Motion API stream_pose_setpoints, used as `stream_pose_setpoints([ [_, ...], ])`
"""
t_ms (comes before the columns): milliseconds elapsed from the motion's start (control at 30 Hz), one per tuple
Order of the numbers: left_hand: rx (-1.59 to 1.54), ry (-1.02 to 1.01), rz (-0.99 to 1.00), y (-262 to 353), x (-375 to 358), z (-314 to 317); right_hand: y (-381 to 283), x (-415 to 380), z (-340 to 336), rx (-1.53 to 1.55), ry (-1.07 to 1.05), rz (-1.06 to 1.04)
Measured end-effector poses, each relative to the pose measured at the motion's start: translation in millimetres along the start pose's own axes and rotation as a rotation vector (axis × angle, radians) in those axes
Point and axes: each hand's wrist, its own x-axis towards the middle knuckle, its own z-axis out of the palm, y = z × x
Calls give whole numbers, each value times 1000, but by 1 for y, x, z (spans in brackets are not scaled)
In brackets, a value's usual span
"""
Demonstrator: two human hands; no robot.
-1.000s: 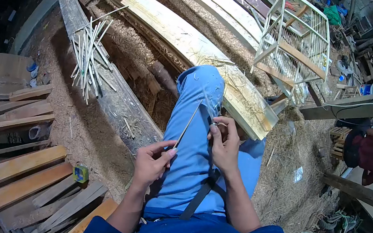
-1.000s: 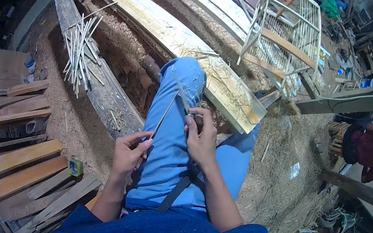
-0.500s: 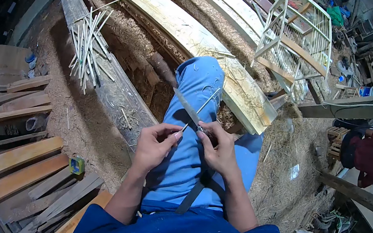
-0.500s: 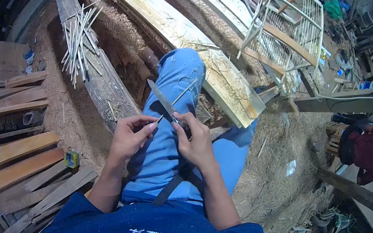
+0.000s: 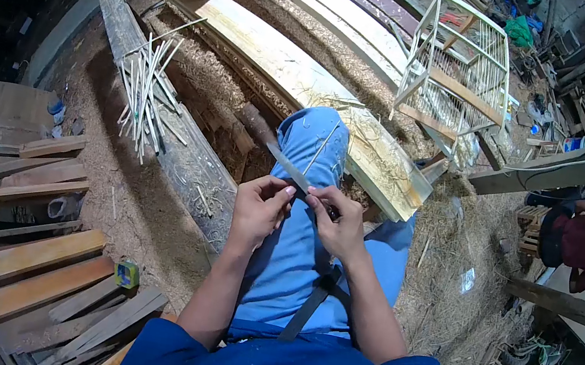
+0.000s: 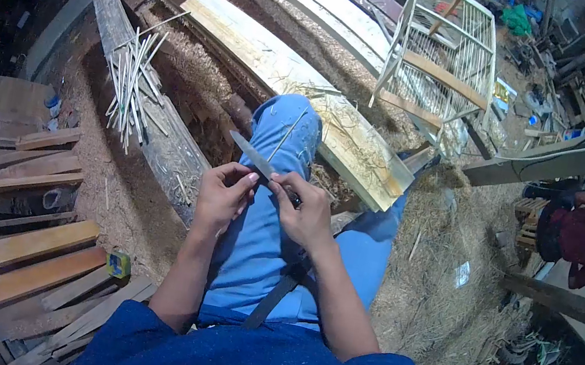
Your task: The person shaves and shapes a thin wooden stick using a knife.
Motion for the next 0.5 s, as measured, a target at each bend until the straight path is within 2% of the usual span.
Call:
stream_pose_setpoints([
  [267,-89,15,-30,-8,-19,-10,6,-10,8,-157,73,-73],
  [500,-65,52,-111,-20,-67,-37,9,-4,11,-175,139,-104],
])
